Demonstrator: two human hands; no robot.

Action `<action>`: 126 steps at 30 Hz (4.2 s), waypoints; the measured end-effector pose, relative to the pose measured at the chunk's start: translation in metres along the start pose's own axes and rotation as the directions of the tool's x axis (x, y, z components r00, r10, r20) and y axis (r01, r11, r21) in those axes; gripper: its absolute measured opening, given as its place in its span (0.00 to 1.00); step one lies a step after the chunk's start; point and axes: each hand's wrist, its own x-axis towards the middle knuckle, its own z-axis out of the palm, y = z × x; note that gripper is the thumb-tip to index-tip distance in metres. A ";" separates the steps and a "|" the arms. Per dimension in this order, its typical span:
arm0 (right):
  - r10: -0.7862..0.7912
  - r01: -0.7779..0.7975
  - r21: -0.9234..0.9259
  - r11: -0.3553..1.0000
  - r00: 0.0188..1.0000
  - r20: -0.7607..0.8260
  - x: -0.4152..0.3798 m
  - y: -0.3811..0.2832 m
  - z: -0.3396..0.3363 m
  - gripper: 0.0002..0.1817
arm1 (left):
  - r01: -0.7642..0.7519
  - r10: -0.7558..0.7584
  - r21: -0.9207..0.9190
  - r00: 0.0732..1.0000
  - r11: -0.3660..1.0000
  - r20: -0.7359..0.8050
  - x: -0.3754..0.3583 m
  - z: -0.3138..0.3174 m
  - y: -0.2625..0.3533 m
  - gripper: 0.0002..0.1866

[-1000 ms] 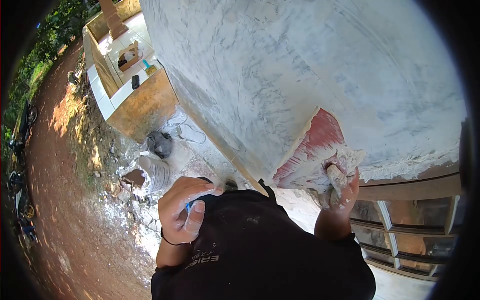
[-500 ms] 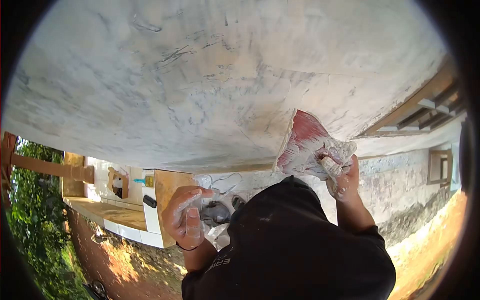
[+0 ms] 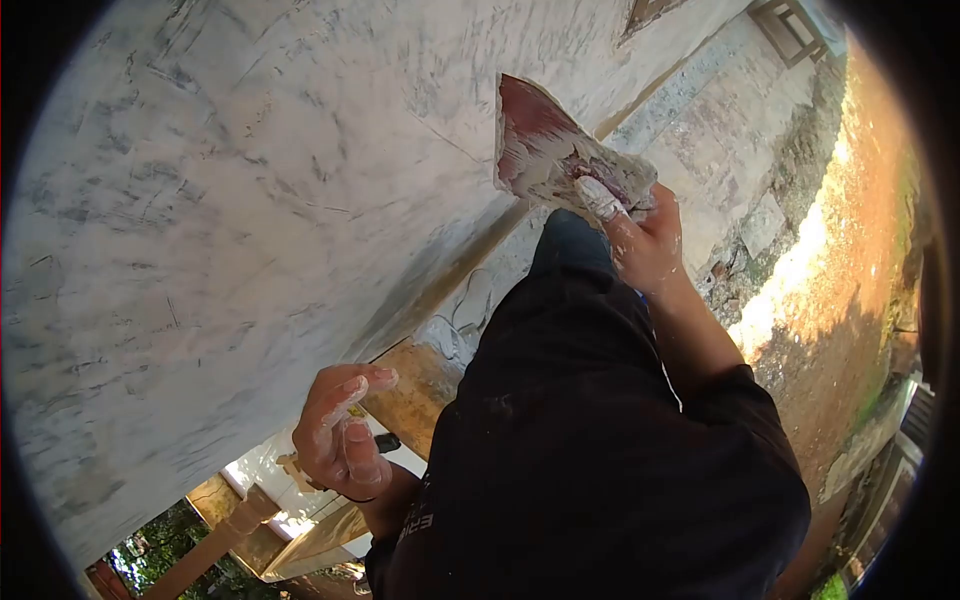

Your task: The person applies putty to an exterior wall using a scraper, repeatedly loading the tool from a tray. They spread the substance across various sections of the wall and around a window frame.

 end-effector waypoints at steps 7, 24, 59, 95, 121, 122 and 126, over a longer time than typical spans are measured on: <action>-0.138 0.092 -0.328 0.940 0.983 -0.121 0.012 0.005 0.005 0.16 | -0.051 0.049 0.019 0.993 0.999 0.107 0.027 0.008 0.006 0.17; -0.770 0.480 -0.859 0.178 0.612 0.182 0.090 0.101 0.062 0.16 | 0.126 -0.147 0.113 0.967 0.986 0.207 0.016 -0.005 -0.009 0.15; -0.696 0.433 -0.853 0.292 0.708 0.121 0.070 0.060 0.012 0.16 | 0.069 -0.096 0.106 0.958 0.992 0.269 0.054 0.050 -0.006 0.12; -0.727 0.448 -0.834 0.323 0.681 0.084 0.106 0.033 -0.009 0.17 | 0.124 -0.164 0.137 0.929 0.983 0.331 0.056 0.054 -0.006 0.11; -0.482 0.251 -0.678 0.690 0.859 -0.173 0.123 0.014 -0.075 0.07 | 0.041 -0.078 0.128 0.950 0.991 0.302 0.049 0.059 0.004 0.13; -0.422 0.206 -0.605 0.769 0.875 -0.239 0.119 0.010 -0.076 0.08 | 0.044 -0.080 0.125 0.951 0.991 0.298 0.049 0.061 0.005 0.13; -0.572 0.293 -0.809 0.510 0.818 -0.063 0.103 0.018 -0.040 0.15 | 0.065 -0.088 0.089 0.954 0.994 0.287 0.050 0.066 0.003 0.13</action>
